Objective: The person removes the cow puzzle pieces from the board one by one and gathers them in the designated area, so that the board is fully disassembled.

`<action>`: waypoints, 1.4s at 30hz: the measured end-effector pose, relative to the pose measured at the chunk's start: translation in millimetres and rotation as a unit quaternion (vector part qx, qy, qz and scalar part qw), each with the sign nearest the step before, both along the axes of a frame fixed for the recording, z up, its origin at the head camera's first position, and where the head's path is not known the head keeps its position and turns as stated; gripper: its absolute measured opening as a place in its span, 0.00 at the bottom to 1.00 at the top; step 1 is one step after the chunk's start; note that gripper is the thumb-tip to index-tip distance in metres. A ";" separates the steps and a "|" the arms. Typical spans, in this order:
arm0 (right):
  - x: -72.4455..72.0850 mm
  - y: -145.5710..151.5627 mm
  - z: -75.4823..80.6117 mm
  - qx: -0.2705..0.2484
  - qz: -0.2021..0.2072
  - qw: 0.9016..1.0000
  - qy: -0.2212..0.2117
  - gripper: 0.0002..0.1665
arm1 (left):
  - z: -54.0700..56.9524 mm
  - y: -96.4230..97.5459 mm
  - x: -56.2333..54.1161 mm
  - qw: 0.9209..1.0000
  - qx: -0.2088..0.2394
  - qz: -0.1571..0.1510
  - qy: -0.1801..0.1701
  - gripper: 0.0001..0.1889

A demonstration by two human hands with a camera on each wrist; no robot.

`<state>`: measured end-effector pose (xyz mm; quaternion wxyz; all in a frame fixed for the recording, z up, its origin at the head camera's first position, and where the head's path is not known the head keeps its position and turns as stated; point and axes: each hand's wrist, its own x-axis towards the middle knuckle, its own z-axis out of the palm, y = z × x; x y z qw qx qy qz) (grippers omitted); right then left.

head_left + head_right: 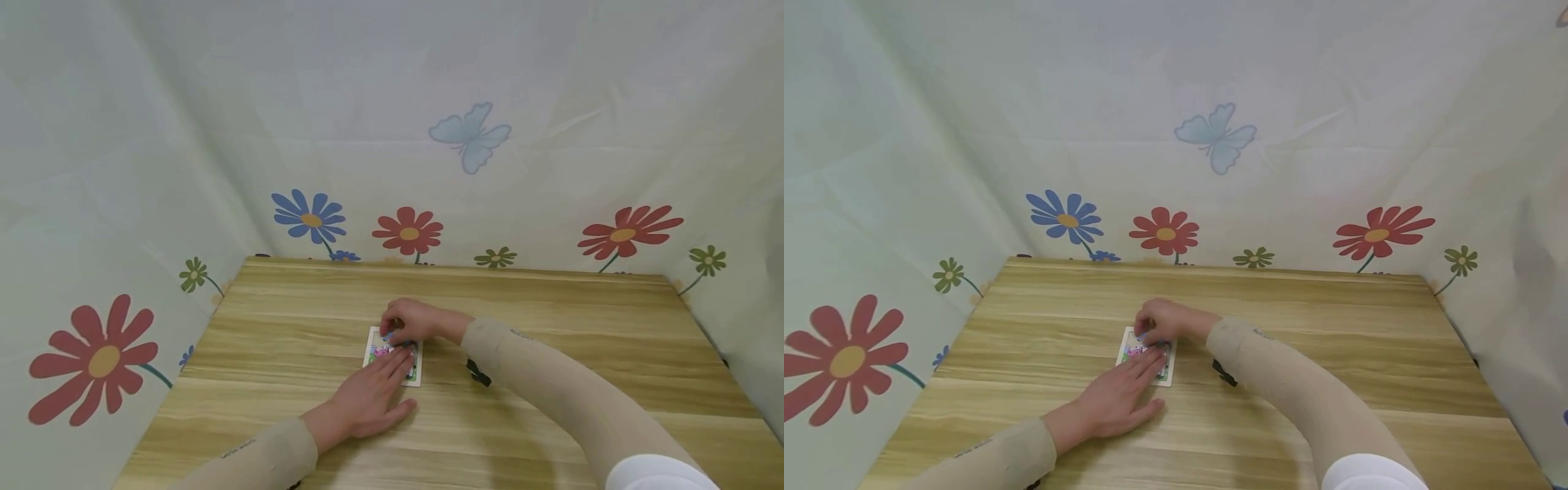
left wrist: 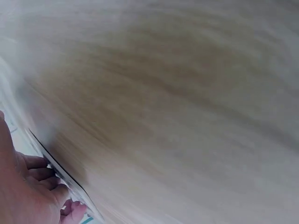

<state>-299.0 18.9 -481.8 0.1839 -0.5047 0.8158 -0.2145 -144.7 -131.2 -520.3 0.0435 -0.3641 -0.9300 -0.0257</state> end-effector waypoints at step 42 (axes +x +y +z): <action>-1.7 -5.2 -1.4 -0.007 0.024 0.999 0.028 0.06 | -2.1 12.8 -4.3 0.999 -0.031 -0.013 0.004 0.40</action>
